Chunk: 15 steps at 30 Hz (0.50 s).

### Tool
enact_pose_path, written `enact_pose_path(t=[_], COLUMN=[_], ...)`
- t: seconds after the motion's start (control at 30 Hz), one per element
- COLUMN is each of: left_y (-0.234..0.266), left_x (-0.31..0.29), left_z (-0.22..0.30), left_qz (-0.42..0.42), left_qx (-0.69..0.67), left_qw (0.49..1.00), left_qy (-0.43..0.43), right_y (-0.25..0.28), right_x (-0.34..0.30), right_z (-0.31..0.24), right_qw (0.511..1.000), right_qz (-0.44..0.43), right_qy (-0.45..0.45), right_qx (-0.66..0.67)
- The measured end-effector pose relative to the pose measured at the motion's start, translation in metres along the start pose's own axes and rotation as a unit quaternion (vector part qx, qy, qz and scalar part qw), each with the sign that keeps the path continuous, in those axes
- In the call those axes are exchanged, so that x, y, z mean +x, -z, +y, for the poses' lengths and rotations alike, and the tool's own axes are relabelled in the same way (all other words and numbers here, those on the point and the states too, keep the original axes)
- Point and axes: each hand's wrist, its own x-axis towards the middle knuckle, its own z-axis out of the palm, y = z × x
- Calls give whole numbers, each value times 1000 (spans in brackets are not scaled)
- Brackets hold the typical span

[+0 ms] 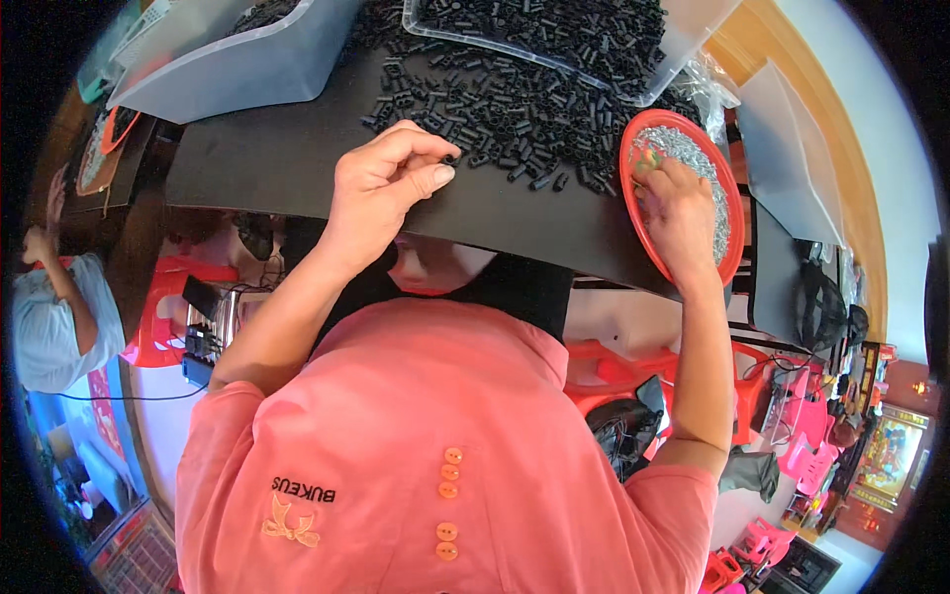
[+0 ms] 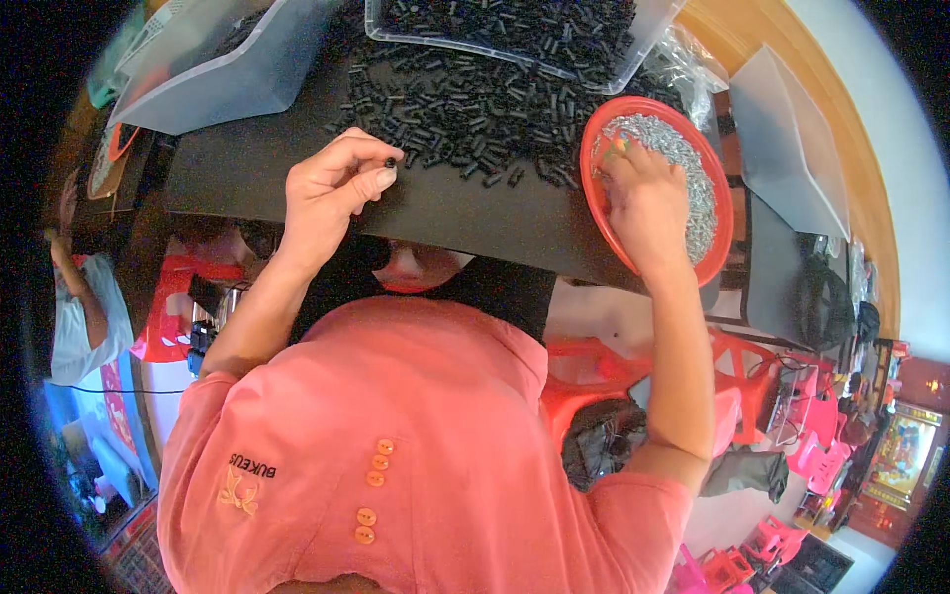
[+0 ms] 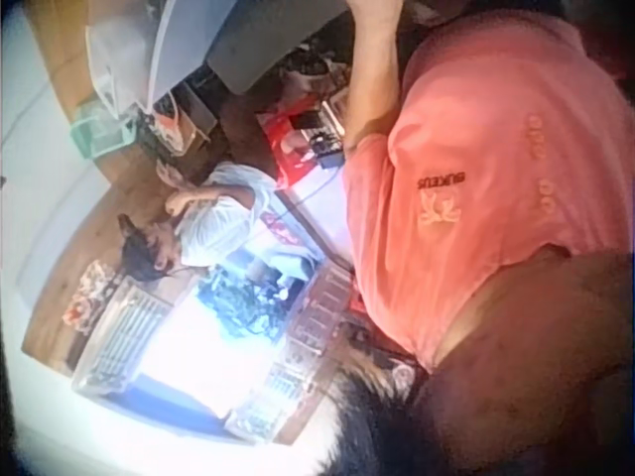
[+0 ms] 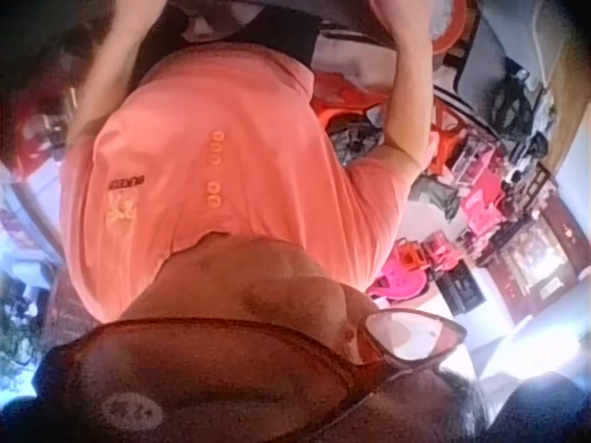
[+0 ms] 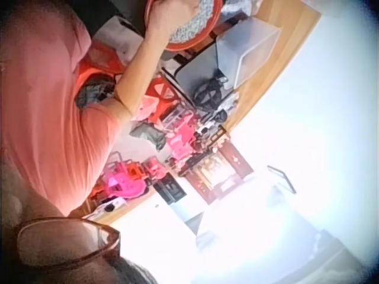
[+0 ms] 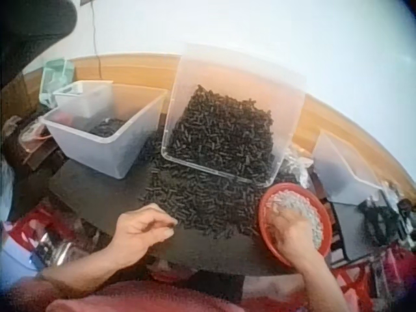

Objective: The person assembles small components by inserting metal pins from a tray into plastic pieces by hand, then stretches their hands and arms.

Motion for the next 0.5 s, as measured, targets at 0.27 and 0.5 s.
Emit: enact_pose_path(t=[0.27,0.5], left_y=[0,0], left_x=[0,0], left_z=[-2,-1], left_qz=[3,4], left_qx=[-3,4], left_qw=[1000,1000], left_qy=[-2,-2], right_y=[-1,0], right_x=[6,3], right_z=[4,10], right_qw=[995,999], right_qz=[-7,-9], right_qy=[75,34], right_qx=[-69,-25])
